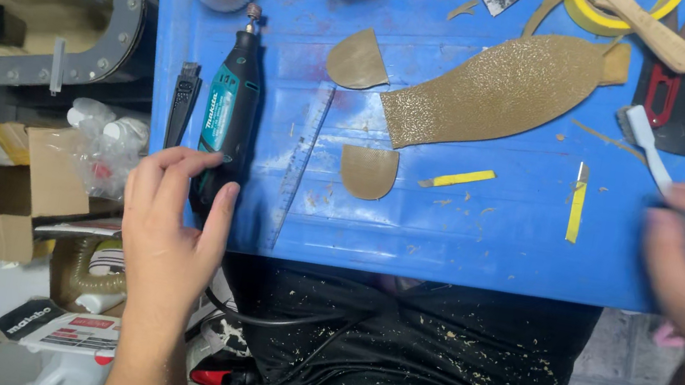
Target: The person separates a shoe insole from a white backing sheet and places it on a blue workbench. They use a ruler and a utility knife to cut the insole into smaller pieces. The person then uses a rotary tool to grind and shape the edges of the cut pieces. Finally, they fit the modified pieces onto a shoe sole to check alignment.
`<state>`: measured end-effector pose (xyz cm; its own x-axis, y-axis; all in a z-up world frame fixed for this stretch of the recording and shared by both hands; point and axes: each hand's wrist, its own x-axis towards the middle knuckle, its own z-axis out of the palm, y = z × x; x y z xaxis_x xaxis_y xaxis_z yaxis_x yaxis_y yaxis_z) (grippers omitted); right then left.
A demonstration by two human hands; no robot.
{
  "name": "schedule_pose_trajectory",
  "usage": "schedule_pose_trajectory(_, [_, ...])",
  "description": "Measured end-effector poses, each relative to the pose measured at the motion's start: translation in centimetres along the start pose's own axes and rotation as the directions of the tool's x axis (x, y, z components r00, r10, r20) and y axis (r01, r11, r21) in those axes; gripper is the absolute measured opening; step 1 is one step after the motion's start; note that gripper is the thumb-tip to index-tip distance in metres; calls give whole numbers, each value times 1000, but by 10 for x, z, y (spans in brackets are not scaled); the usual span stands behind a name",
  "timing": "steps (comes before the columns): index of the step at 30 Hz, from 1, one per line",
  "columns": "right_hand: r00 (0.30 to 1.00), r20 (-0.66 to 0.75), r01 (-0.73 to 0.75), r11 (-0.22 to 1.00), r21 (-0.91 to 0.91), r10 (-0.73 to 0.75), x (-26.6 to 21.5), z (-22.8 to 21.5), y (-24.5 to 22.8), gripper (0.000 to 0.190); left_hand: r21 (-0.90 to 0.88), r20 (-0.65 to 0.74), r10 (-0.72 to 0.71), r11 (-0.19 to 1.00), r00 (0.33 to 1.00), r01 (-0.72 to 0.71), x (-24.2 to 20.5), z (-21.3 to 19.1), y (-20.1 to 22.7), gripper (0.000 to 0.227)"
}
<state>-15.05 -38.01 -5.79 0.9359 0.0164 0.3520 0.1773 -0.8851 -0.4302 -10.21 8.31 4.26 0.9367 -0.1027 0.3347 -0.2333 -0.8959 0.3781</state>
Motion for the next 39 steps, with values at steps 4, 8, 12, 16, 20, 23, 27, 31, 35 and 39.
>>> schedule_pose_trajectory(4, [908,155,374,920,114,-388,66,35,-96,35,-149,174,172,978,970,-146,9,8,1,31])
schedule_pose_trajectory(8, [892,205,375,913,158,-402,85,49,-123,34,-172,214,225,967,951,-190,7,11,2,32])
schedule_pose_trajectory(12, [886,252,371,921,123,-390,78,42,-114,23,-280,301,238,948,924,-153,6,10,2,32])
schedule_pose_trajectory(16, [907,244,336,939,77,-344,75,32,-102,20,-337,374,285,928,882,-157,14,7,3,31])
schedule_pose_trajectory(20, [890,250,376,924,68,-380,75,32,-96,20,-347,425,345,916,837,-202,35,21,12,29])
schedule_pose_trajectory(23, [883,261,379,921,91,-390,71,29,-91,22,-364,417,404,895,814,-258,62,54,31,34])
schedule_pose_trajectory(27, [964,145,201,968,153,-223,75,13,-67,16,-362,284,491,850,823,-382,97,112,68,60])
schedule_pose_trajectory(31, [989,23,-147,978,145,145,95,-2,-31,10,-353,262,524,834,810,-425,112,152,91,101])
schedule_pose_trajectory(35, [970,-156,172,980,-104,-187,124,6,-6,11,-318,244,490,856,837,-408,113,171,96,116])
schedule_pose_trajectory(39, [970,-150,174,979,-102,-189,144,34,-4,17,-343,214,439,870,873,-354,115,172,97,112])
